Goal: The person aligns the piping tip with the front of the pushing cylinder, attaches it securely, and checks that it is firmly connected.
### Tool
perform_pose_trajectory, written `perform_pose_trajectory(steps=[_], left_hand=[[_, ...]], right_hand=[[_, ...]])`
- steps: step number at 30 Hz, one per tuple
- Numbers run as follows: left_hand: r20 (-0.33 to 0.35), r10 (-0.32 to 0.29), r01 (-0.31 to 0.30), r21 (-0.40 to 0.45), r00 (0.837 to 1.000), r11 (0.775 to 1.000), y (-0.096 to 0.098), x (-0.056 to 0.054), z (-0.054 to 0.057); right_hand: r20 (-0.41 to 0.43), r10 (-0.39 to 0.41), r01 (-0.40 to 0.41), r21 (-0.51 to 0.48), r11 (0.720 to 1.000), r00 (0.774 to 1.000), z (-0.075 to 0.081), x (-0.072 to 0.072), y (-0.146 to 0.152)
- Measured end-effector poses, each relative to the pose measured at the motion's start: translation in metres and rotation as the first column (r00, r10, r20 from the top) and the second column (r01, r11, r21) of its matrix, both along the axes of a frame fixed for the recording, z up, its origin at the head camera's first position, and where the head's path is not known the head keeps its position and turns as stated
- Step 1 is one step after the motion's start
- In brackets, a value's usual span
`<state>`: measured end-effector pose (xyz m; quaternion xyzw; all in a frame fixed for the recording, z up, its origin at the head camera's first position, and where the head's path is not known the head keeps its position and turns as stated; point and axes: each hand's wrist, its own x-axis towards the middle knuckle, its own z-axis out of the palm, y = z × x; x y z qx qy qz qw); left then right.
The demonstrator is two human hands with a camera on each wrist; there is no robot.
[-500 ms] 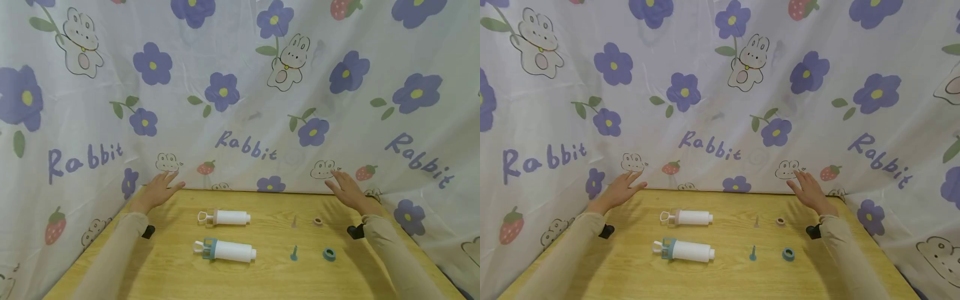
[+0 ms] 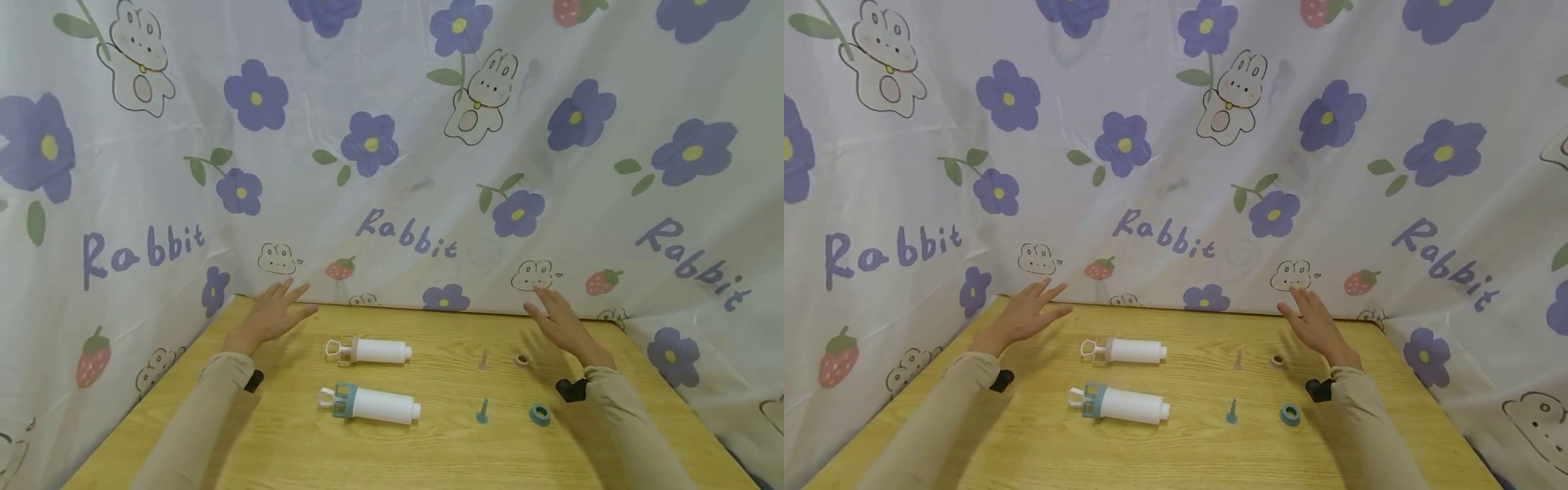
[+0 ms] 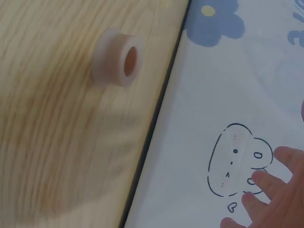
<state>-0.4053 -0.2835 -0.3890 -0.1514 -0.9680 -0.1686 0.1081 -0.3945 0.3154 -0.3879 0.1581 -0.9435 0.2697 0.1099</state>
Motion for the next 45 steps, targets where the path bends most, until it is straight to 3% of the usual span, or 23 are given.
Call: perform_pose_trajectory(steps=[5, 7, 11, 14, 19, 26, 36, 40, 45], left_hand=[[-0.003, -0.009, 0.009, -0.01, 1.0, 1.0, 0.009, 0.001, -0.003], [-0.048, -0.009, 0.007, -0.045, 0.999, 0.999, 0.016, 0.003, -0.006], [-0.104, -0.007, -0.003, -0.096, 0.995, 0.995, 0.037, 0.017, -0.016], [-0.06, -0.012, 0.008, -0.063, 0.998, 0.998, 0.055, 0.03, -0.021], [0.027, -0.044, 0.045, -0.039, 0.999, 0.998, 0.08, 0.038, -0.009], [0.023, -0.113, 0.114, -0.087, 0.993, 0.99, 0.107, 0.029, 0.013], [0.048, -0.165, 0.169, -0.099, 0.985, 0.981, 0.143, 0.031, 0.018], [0.115, -0.171, 0.183, -0.106, 0.979, 0.977, 0.151, 0.033, 0.021], [0.247, -0.133, 0.157, -0.081, 0.96, 0.984, 0.143, 0.047, 0.031]], right_hand=[[0.016, -0.024, 0.024, 0.025, 0.999, 1.0, -0.001, 0.005, -0.001], [0.014, -0.038, 0.037, 0.037, 0.999, 0.999, -0.004, 0.01, -0.003], [0.024, -0.067, 0.065, 0.082, 0.995, 0.997, -0.015, 0.025, -0.011], [0.041, -0.073, 0.068, 0.107, 0.992, 0.996, -0.02, 0.035, -0.017], [0.05, -0.082, 0.075, 0.135, 0.988, 0.995, -0.007, 0.041, -0.016], [0.099, -0.086, 0.067, 0.177, 0.982, 0.991, 0.02, 0.038, -0.01], [0.161, -0.008, -0.016, 0.142, 0.99, 0.987, 0.029, 0.043, -0.013], [0.201, 0.036, -0.065, 0.14, 0.988, 0.979, 0.031, 0.045, -0.018], [0.312, 0.053, -0.103, 0.144, 0.984, 0.948, 0.032, 0.043, -0.027]])
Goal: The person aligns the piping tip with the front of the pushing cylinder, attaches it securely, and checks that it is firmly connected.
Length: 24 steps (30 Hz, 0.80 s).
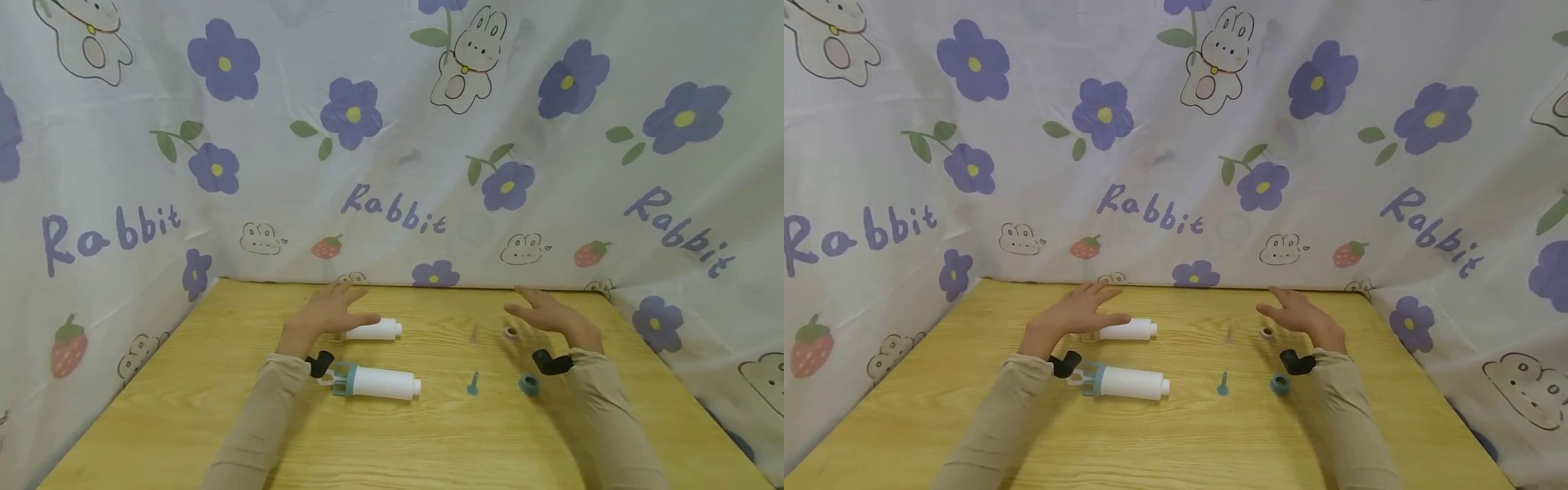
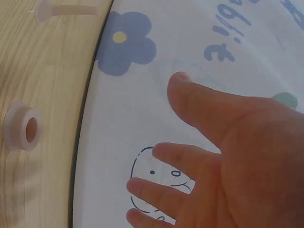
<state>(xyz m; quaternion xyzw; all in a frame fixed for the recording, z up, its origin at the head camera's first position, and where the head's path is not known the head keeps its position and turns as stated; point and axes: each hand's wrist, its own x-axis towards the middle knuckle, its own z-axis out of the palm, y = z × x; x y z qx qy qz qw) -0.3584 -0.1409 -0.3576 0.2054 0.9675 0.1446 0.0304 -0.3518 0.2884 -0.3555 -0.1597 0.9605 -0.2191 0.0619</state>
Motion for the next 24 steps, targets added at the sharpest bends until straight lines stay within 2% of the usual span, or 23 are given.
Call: perform_pose_trajectory(steps=[3, 6, 9, 14, 19, 21, 24], left_hand=[[0.05, 0.008, -0.007, -0.005, 0.999, 1.0, -0.002, 0.007, 0.007], [0.084, -0.001, 0.003, -0.016, 0.996, 1.0, 0.011, 0.013, 0.012], [0.098, -0.032, 0.035, -0.028, 0.995, 0.999, 0.041, 0.018, 0.019], [0.111, -0.093, 0.094, -0.005, 0.989, 0.996, 0.103, 0.024, 0.022], [0.16, -0.003, 0.011, -0.052, 0.987, 0.999, 0.155, 0.03, 0.016], [0.173, 0.031, -0.021, -0.059, 0.984, 0.998, 0.171, 0.029, 0.012], [0.177, 0.048, -0.041, -0.039, 0.983, 0.998, 0.188, 0.024, 0.004]], right_hand=[[0.019, 0.007, -0.008, 0.028, 1.0, 1.0, -0.003, -0.003, 0.0], [0.023, 0.02, -0.021, 0.049, 0.999, 1.0, -0.005, -0.006, 0.001], [0.043, 0.01, -0.012, 0.049, 0.999, 0.999, -0.004, -0.006, 0.0], [0.085, -0.009, 0.005, 0.041, 0.999, 0.996, -0.003, -0.005, -0.002], [0.122, -0.019, 0.013, 0.044, 0.999, 0.992, -0.005, -0.007, -0.002], [0.137, -0.025, 0.018, 0.055, 0.998, 0.99, -0.005, -0.007, -0.001], [0.161, -0.032, 0.023, 0.057, 0.998, 0.986, -0.007, -0.008, 0.0]])
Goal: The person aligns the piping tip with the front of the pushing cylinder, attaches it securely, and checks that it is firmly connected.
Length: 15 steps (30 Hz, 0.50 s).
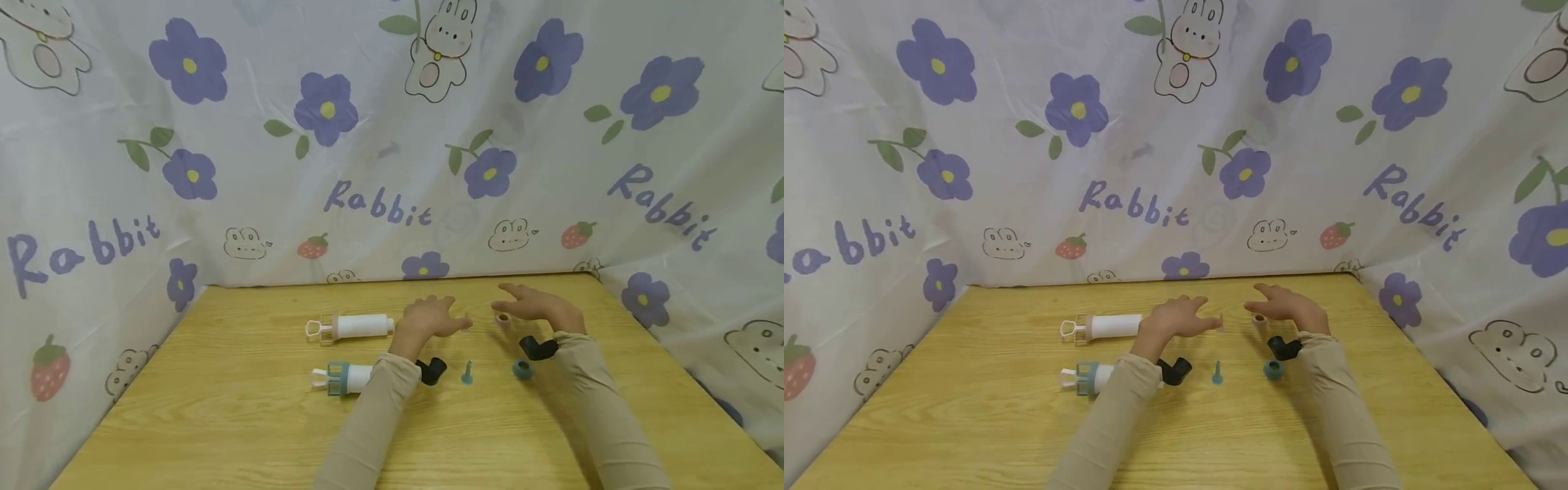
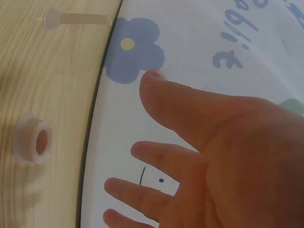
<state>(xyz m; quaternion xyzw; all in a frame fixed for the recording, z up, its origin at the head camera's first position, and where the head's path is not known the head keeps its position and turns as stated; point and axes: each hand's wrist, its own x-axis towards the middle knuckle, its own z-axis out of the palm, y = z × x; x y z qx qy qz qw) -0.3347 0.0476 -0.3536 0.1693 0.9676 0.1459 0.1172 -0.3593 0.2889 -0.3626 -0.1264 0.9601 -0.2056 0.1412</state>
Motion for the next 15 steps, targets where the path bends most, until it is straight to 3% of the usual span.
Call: perform_pose_trajectory(steps=[7, 11, 15], left_hand=[[0.08, -0.005, -0.014, 0.231, 0.997, 0.973, 0.012, -0.014, -0.018], [0.108, -0.059, 0.033, 0.224, 0.992, 0.974, 0.017, -0.017, -0.022], [0.124, -0.188, 0.166, 0.168, 0.974, 0.972, 0.021, -0.02, -0.023]], right_hand=[[0.083, 0.023, -0.02, -0.039, 0.999, 0.996, -0.013, -0.007, -0.001], [0.1, 0.018, -0.015, -0.035, 0.999, 0.995, -0.018, -0.01, 0.001], [0.095, 0.011, -0.008, -0.036, 0.999, 0.995, -0.019, -0.011, 0.001]])
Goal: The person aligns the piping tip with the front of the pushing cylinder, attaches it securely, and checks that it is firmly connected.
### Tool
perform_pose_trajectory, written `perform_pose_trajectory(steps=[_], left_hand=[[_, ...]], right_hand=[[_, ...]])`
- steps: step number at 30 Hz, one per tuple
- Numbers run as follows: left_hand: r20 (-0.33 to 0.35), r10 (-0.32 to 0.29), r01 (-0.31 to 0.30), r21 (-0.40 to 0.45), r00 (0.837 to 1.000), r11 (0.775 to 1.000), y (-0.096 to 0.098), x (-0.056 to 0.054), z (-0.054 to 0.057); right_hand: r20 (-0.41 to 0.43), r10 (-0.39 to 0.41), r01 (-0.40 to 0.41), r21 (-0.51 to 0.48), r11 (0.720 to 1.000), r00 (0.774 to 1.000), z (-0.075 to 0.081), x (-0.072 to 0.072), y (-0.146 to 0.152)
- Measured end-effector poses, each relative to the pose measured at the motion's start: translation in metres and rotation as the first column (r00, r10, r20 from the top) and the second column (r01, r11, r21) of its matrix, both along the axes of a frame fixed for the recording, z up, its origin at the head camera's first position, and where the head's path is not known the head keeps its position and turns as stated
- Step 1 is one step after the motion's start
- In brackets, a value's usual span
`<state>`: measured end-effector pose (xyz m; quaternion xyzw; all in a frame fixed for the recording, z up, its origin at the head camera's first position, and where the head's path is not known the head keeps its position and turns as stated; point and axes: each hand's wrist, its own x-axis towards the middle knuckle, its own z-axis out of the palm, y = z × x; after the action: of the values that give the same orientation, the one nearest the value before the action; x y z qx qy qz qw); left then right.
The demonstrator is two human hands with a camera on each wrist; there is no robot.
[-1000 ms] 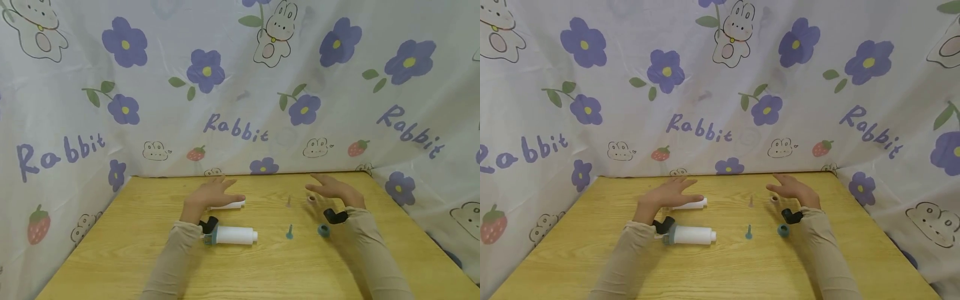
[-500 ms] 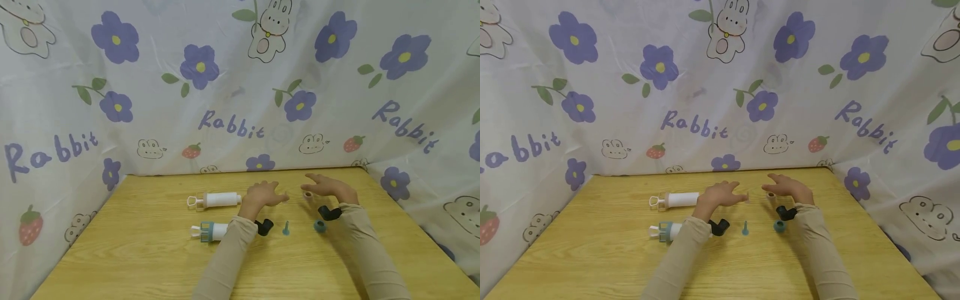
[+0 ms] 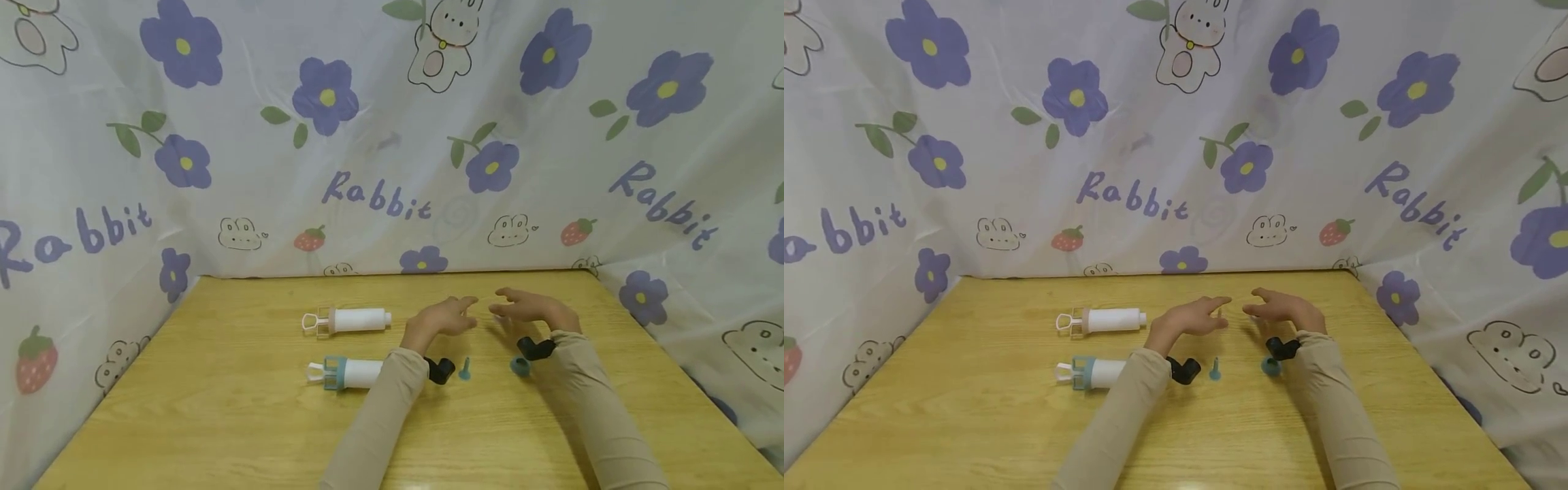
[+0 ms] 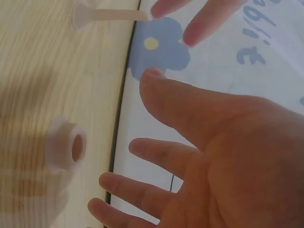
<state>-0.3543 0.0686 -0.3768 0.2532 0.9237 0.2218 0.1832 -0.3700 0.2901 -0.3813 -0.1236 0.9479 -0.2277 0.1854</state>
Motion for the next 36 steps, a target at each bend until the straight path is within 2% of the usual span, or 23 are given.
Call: perform_pose_trajectory(steps=[2, 4, 7, 14, 16, 19, 21, 23, 26, 28, 31, 36], left_hand=[[-0.008, -0.056, 0.056, -0.04, 0.998, 0.998, 0.001, -0.001, -0.001], [-0.012, -0.086, 0.085, -0.074, 0.996, 0.994, 0.002, -0.002, -0.003], [0.004, -0.079, 0.079, -0.098, 0.997, 0.992, 0.003, -0.003, -0.007], [0.039, -0.038, 0.04, -0.068, 0.999, 0.997, 0.005, -0.003, -0.01], [0.029, -0.008, 0.009, -0.041, 1.0, 0.999, 0.005, -0.003, -0.01], [-0.032, 0.095, -0.094, 0.024, 0.995, 0.995, 0.007, -0.004, -0.011], [-0.069, 0.195, -0.189, 0.087, 0.978, 0.978, 0.009, -0.005, -0.013], [-0.091, 0.287, -0.273, 0.144, 0.954, 0.951, 0.011, -0.008, -0.014], [-0.083, 0.37, -0.346, 0.211, 0.925, 0.914, 0.014, -0.011, -0.019], [-0.079, 0.392, -0.363, 0.246, 0.917, 0.899, 0.016, -0.012, -0.023], [-0.073, 0.395, -0.359, 0.296, 0.916, 0.885, 0.02, -0.015, -0.029], [-0.069, 0.377, -0.344, 0.283, 0.924, 0.895, 0.026, -0.019, -0.038]], right_hand=[[0.002, 0.008, -0.008, -0.007, 1.0, 1.0, 0.0, 0.0, -0.001], [0.006, 0.022, -0.022, -0.012, 1.0, 1.0, -0.001, 0.0, -0.001], [0.017, 0.025, -0.024, -0.019, 1.0, 1.0, -0.004, -0.001, -0.002], [-0.001, 0.023, -0.023, -0.009, 1.0, 1.0, -0.01, -0.003, -0.002], [-0.005, 0.015, -0.015, -0.005, 1.0, 1.0, -0.011, -0.004, -0.002], [-0.019, 0.004, -0.004, 0.004, 1.0, 1.0, -0.013, -0.006, -0.002], [-0.034, 0.001, -0.001, 0.007, 1.0, 0.999, -0.014, -0.007, -0.003], [-0.059, 0.003, -0.002, 0.016, 1.0, 0.998, -0.015, -0.008, -0.002], [-0.094, 0.007, -0.005, 0.022, 1.0, 0.996, -0.018, -0.01, -0.002], [-0.108, 0.007, -0.005, 0.019, 1.0, 0.994, -0.019, -0.011, -0.002], [-0.116, -0.001, 0.0, -0.004, 1.0, 0.993, -0.021, -0.013, -0.001], [-0.136, 0.023, -0.026, -0.019, 0.999, 0.99, -0.021, -0.015, 0.002]])
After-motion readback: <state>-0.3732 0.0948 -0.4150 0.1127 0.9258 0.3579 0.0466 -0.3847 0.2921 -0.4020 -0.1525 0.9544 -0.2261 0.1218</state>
